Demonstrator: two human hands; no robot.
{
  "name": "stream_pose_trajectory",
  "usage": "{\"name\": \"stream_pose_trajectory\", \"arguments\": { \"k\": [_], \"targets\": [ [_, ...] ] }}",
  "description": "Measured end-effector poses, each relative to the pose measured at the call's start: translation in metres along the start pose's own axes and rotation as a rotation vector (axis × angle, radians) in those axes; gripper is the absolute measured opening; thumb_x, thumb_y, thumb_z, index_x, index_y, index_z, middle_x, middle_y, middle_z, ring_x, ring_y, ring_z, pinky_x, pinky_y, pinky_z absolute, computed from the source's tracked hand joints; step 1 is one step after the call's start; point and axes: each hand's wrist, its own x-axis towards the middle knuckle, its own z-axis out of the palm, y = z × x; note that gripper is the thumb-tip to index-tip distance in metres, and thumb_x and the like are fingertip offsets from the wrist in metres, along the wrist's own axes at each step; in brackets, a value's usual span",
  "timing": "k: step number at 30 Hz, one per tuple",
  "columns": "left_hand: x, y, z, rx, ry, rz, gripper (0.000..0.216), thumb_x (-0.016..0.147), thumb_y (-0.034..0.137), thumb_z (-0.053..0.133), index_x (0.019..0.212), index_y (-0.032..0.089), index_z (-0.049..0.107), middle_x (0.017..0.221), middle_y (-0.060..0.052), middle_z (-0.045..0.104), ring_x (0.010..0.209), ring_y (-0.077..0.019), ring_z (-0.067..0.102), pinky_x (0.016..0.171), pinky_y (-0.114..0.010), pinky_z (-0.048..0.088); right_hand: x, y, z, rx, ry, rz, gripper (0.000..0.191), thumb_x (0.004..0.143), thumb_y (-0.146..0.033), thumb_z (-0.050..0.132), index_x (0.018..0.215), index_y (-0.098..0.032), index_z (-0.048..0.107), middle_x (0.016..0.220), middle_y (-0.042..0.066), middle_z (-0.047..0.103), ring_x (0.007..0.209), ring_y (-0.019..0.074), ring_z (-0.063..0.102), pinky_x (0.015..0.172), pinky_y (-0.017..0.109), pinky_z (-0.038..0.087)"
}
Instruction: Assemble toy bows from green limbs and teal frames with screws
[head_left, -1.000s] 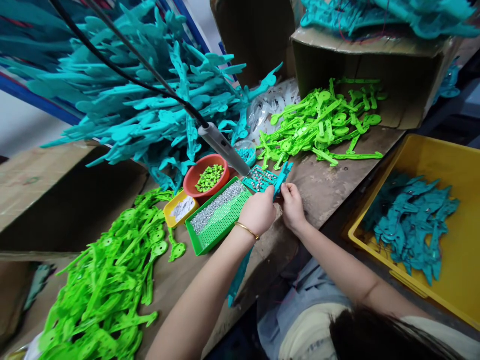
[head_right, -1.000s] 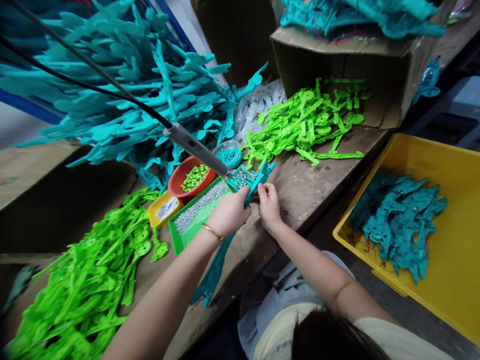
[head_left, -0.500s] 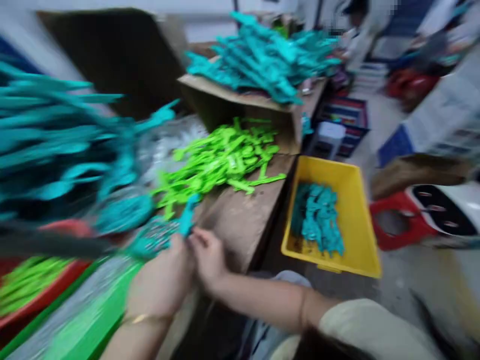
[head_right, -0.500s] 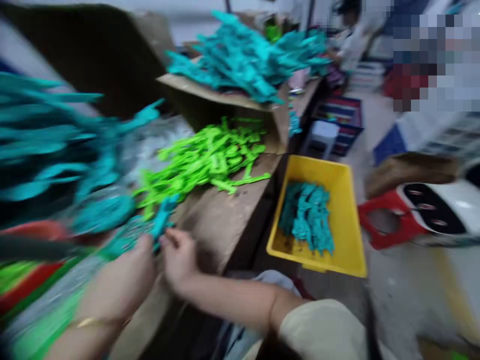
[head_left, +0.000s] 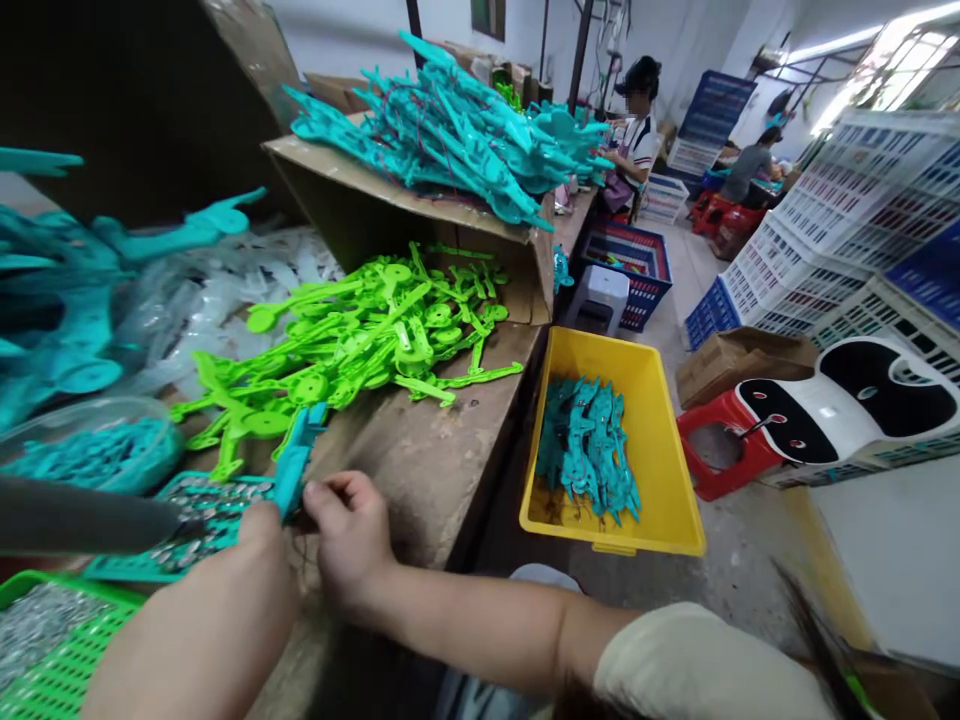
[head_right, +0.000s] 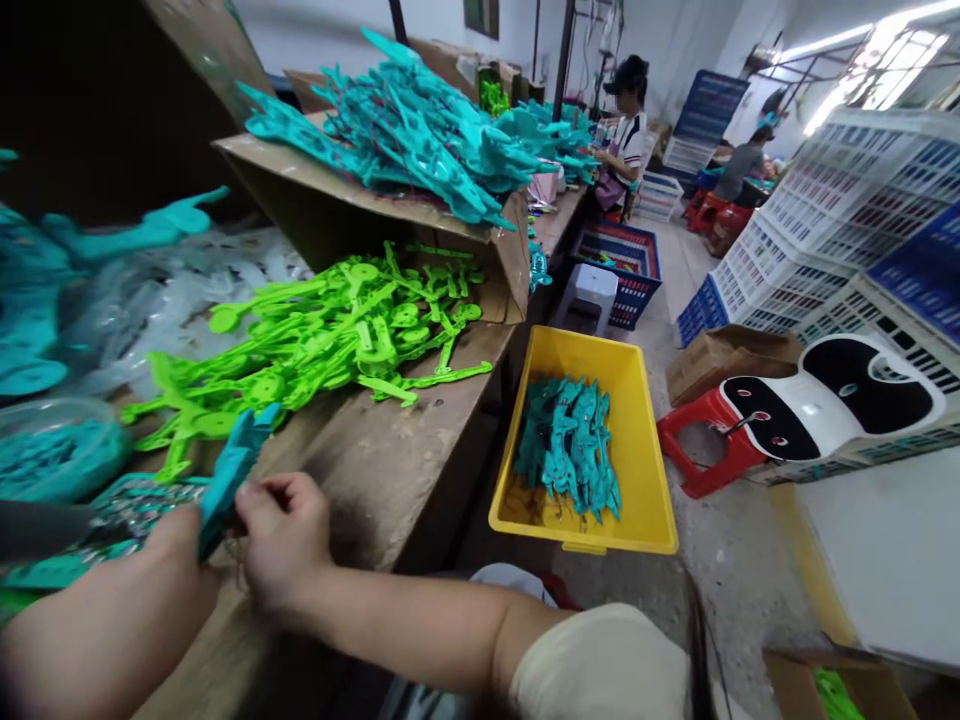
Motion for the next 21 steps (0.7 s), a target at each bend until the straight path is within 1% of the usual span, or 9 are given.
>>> {"name": "stream_pose_trajectory", "arguments": {
  "k": [1, 2, 4, 5, 7, 11, 15, 19, 21],
  "targets": [
    [-0.003, 0.009, -0.011, 0.119, -0.011, -0.037, 0.028, 0.086, 0.021, 0.024, 0.097, 0.020, 0.050, 0.052, -0.007, 0.061, 0.053, -0.0346, 0.064, 0.054, -0.047, 0.052, -0.001, -0.003, 0.000, -0.025, -0.024, -0.003, 0.025, 0.066, -0.043, 0.066, 0.072, -0.023, 0.053, 0.064, -0.004, 0.051, 0.056, 0.0116, 0.046, 0.054, 0.025, 0.041],
    [-0.007, 0.018, -0.023, 0.189, -0.059, -0.069, 0.027, 0.085, 0.019, 0.025, 0.097, 0.021, 0.049, 0.061, -0.009, 0.066, 0.061, -0.0336, 0.068, 0.059, -0.045, 0.053, -0.003, -0.006, 0.000, -0.063, -0.043, -0.022, 0.027, 0.067, -0.046, 0.065, 0.072, -0.023, 0.052, 0.063, -0.004, 0.050, 0.055, 0.0110, 0.045, 0.053, 0.024, 0.040],
    [-0.014, 0.035, -0.045, 0.155, -0.148, -0.102, 0.028, 0.089, 0.020, 0.025, 0.105, 0.021, 0.048, 0.073, -0.007, 0.071, 0.071, -0.0292, 0.070, 0.063, -0.039, 0.054, -0.009, -0.013, 0.000, -0.142, -0.060, -0.091, 0.030, 0.070, -0.049, 0.062, 0.074, -0.022, 0.050, 0.063, -0.005, 0.048, 0.055, 0.0103, 0.044, 0.053, 0.023, 0.039],
    [-0.016, 0.042, -0.053, 0.131, -0.177, -0.159, 0.027, 0.088, 0.019, 0.029, 0.108, 0.017, 0.047, 0.076, -0.011, 0.072, 0.073, -0.0299, 0.071, 0.064, -0.038, 0.053, -0.012, -0.015, -0.001, -0.181, -0.054, -0.135, 0.030, 0.072, -0.050, 0.060, 0.074, -0.022, 0.050, 0.064, -0.005, 0.048, 0.057, 0.0100, 0.044, 0.055, 0.023, 0.040],
    [-0.018, 0.050, -0.062, 0.097, -0.197, -0.181, 0.026, 0.087, 0.018, 0.038, 0.110, 0.014, 0.049, 0.085, -0.015, 0.072, 0.080, -0.0302, 0.071, 0.068, -0.036, 0.053, -0.016, -0.017, -0.003, -0.152, -0.080, -0.113, 0.031, 0.075, -0.051, 0.058, 0.076, -0.022, 0.048, 0.063, -0.006, 0.045, 0.057, 0.0094, 0.042, 0.054, 0.022, 0.038],
    [-0.019, 0.048, -0.061, 0.098, -0.185, -0.234, 0.028, 0.085, 0.014, 0.041, 0.111, 0.015, 0.050, 0.089, -0.014, 0.072, 0.084, -0.0293, 0.071, 0.070, -0.035, 0.052, -0.019, -0.009, -0.007, -0.100, -0.140, -0.077, 0.031, 0.080, -0.051, 0.057, 0.079, -0.023, 0.045, 0.064, -0.008, 0.043, 0.057, 0.0087, 0.041, 0.055, 0.021, 0.037],
    [-0.023, 0.040, -0.056, 0.083, -0.191, -0.222, 0.026, 0.084, 0.014, 0.045, 0.109, 0.017, 0.051, 0.088, -0.012, 0.071, 0.085, -0.0290, 0.070, 0.070, -0.034, 0.051, -0.022, 0.002, -0.012, -0.084, -0.148, -0.086, 0.029, 0.084, -0.049, 0.057, 0.080, -0.023, 0.045, 0.067, -0.008, 0.044, 0.058, 0.0084, 0.042, 0.056, 0.021, 0.037],
    [-0.022, 0.034, -0.056, 0.063, -0.184, -0.224, 0.021, 0.084, 0.017, 0.047, 0.105, 0.019, 0.052, 0.088, -0.010, 0.071, 0.086, -0.0286, 0.070, 0.069, -0.032, 0.050, -0.025, 0.008, -0.016, -0.062, -0.129, -0.072, 0.028, 0.085, -0.047, 0.058, 0.082, -0.022, 0.046, 0.070, -0.007, 0.049, 0.062, 0.0090, 0.048, 0.059, 0.022, 0.041],
    [-0.021, 0.033, -0.058, 0.065, -0.178, -0.224, 0.021, 0.084, 0.017, 0.048, 0.104, 0.020, 0.052, 0.089, -0.010, 0.071, 0.086, -0.0286, 0.070, 0.069, -0.032, 0.049, -0.027, 0.008, -0.017, -0.038, -0.127, -0.061, 0.026, 0.086, -0.046, 0.057, 0.090, -0.022, 0.049, 0.076, -0.005, 0.054, 0.064, 0.0099, 0.053, 0.063, 0.024, 0.046]
  ]
}}
